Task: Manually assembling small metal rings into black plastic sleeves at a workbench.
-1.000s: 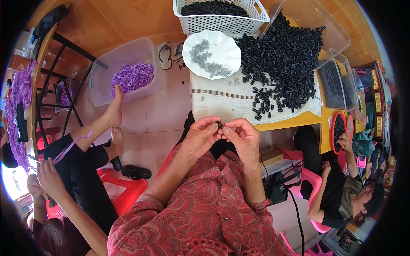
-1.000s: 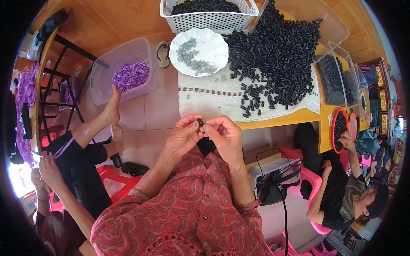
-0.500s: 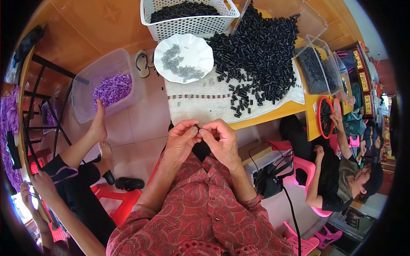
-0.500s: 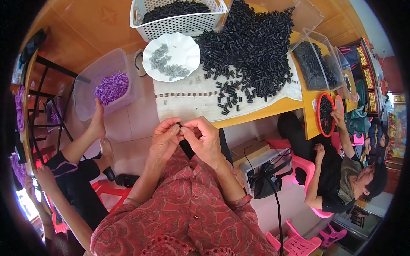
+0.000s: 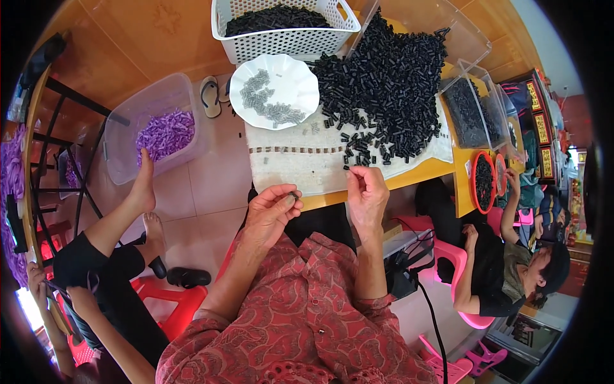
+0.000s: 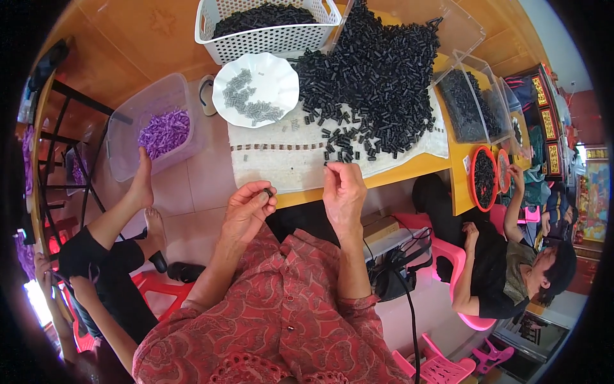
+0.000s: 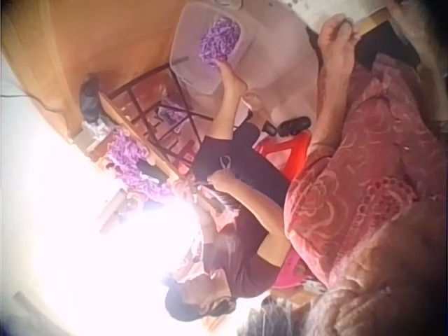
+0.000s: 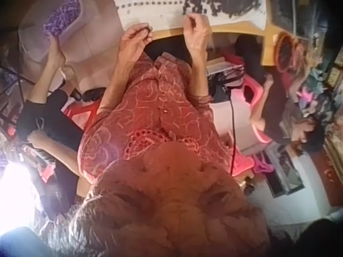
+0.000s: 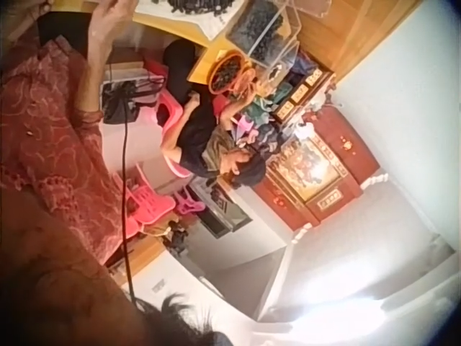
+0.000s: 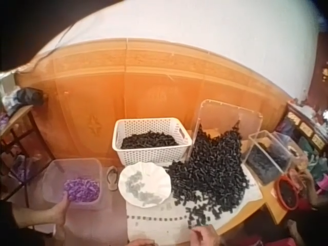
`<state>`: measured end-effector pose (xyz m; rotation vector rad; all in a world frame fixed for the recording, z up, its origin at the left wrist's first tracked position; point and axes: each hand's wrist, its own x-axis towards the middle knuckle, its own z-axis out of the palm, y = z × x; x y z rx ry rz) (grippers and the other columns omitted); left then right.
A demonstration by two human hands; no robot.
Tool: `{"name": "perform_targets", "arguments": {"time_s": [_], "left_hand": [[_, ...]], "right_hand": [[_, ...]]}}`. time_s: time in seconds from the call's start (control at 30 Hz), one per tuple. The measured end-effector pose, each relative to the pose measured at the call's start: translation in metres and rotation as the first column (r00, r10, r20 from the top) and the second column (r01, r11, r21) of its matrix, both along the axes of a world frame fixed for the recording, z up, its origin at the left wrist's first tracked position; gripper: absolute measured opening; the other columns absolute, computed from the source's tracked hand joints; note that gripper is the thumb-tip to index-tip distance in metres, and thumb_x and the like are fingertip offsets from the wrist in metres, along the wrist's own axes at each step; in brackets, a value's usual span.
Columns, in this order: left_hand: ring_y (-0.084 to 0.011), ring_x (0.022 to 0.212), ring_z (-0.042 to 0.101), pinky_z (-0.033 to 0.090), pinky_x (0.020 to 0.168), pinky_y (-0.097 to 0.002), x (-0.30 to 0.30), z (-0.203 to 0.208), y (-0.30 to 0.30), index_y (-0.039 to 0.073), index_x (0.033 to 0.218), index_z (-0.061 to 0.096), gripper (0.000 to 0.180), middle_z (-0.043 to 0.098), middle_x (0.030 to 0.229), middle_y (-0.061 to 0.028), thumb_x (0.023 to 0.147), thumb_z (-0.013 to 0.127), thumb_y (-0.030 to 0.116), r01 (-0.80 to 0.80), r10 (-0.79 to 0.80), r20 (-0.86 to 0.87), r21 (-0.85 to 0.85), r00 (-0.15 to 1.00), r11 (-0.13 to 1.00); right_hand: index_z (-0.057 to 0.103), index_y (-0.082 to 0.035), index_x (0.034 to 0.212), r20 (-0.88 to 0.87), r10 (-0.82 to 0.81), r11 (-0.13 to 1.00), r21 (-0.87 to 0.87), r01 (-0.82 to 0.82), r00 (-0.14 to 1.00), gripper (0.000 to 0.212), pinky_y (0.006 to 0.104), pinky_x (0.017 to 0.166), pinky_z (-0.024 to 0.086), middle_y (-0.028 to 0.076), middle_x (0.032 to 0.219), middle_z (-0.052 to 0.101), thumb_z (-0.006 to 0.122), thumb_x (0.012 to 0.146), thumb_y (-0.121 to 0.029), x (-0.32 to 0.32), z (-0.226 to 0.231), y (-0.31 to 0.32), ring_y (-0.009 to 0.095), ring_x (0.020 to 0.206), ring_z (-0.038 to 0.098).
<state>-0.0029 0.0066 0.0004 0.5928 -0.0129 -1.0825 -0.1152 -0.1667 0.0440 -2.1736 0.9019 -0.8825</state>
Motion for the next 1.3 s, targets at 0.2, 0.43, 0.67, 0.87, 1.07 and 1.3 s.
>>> {"name": "perform_targets", "arguments": {"time_s": [0.2, 0.43, 0.67, 0.87, 1.07, 1.3], "left_hand": [[-0.0170, 0.088, 0.063, 0.053, 0.077, -0.0277, 0.001, 0.002, 0.000, 0.001, 0.115, 0.061, 0.022, 0.064, 0.106, -0.0132, 0.093, 0.056, 0.000, -0.001, 0.001, -0.001, -0.005, 1.000, 1.000], [-0.0182, 0.090, 0.064, 0.054, 0.077, -0.0295, 0.003, -0.002, 0.002, 0.000, 0.115, 0.061, 0.023, 0.065, 0.106, -0.0125, 0.092, 0.056, -0.002, -0.005, 0.005, -0.013, -0.030, 1.000, 1.000], [-0.0178, 0.088, 0.063, 0.053, 0.077, -0.0294, 0.003, -0.002, 0.000, 0.000, 0.115, 0.061, 0.023, 0.065, 0.105, -0.0125, 0.092, 0.057, -0.001, 0.002, -0.002, -0.002, -0.027, 1.000, 1.000], [-0.0175, 0.087, 0.062, 0.053, 0.076, -0.0291, 0.003, -0.003, -0.001, 0.000, 0.115, 0.061, 0.023, 0.065, 0.105, -0.0131, 0.093, 0.057, 0.000, -0.003, 0.003, 0.004, -0.022, 1.000, 1.000], [-0.0177, 0.087, 0.062, 0.053, 0.076, -0.0292, 0.002, -0.002, 0.001, 0.000, 0.115, 0.061, 0.022, 0.064, 0.105, -0.0130, 0.093, 0.056, 0.000, -0.005, 0.005, 0.003, -0.016, 1.000, 1.000], [-0.0173, 0.088, 0.061, 0.052, 0.079, -0.0290, 0.003, -0.001, 0.001, 0.000, 0.115, 0.060, 0.022, 0.064, 0.106, -0.0126, 0.093, 0.056, 0.000, -0.008, 0.008, -0.005, -0.028, 1.000, 1.000]], "right_hand": [[0.065, -0.001, 0.091, -0.129, 0.010, 0.988, -0.151, -0.029, 0.992, 0.009, 0.0301, 0.055, 0.047, 0.011, 0.081, 0.060, 0.065, 0.082, 0.003, 0.008, -0.009, -0.017, 0.019, 0.060, 0.059], [0.066, -0.002, 0.091, -0.181, -0.034, 0.983, -0.184, 0.001, 0.983, 0.010, 0.0315, 0.056, 0.048, 0.012, 0.079, 0.059, 0.064, 0.082, 0.003, 0.011, -0.007, -0.029, 0.022, 0.061, 0.060], [0.066, -0.007, 0.087, -0.298, -0.125, 0.970, -0.238, 0.053, 0.946, 0.014, 0.0442, 0.059, 0.048, 0.014, 0.083, 0.060, 0.071, 0.080, -0.018, 0.041, -0.006, -0.040, 0.035, 0.069, 0.062], [0.066, -0.006, 0.084, -0.482, -0.213, 0.949, -0.308, 0.063, 0.850, 0.020, 0.0471, 0.058, 0.049, 0.014, 0.084, 0.059, 0.072, 0.080, -0.025, 0.056, -0.010, -0.043, 0.036, 0.069, 0.063], [0.066, -0.005, 0.084, -0.462, -0.211, 0.943, -0.327, 0.056, 0.861, 0.015, 0.0466, 0.059, 0.050, 0.015, 0.083, 0.058, 0.069, 0.082, -0.020, 0.053, -0.010, -0.040, 0.036, 0.069, 0.062], [0.067, -0.001, 0.099, 0.280, -0.017, 0.638, 0.742, -0.205, 0.960, 0.014, 0.0229, 0.058, 0.046, 0.008, 0.085, 0.067, 0.068, 0.087, -0.007, 0.029, -0.004, -0.016, 0.011, 0.065, 0.059]]}}
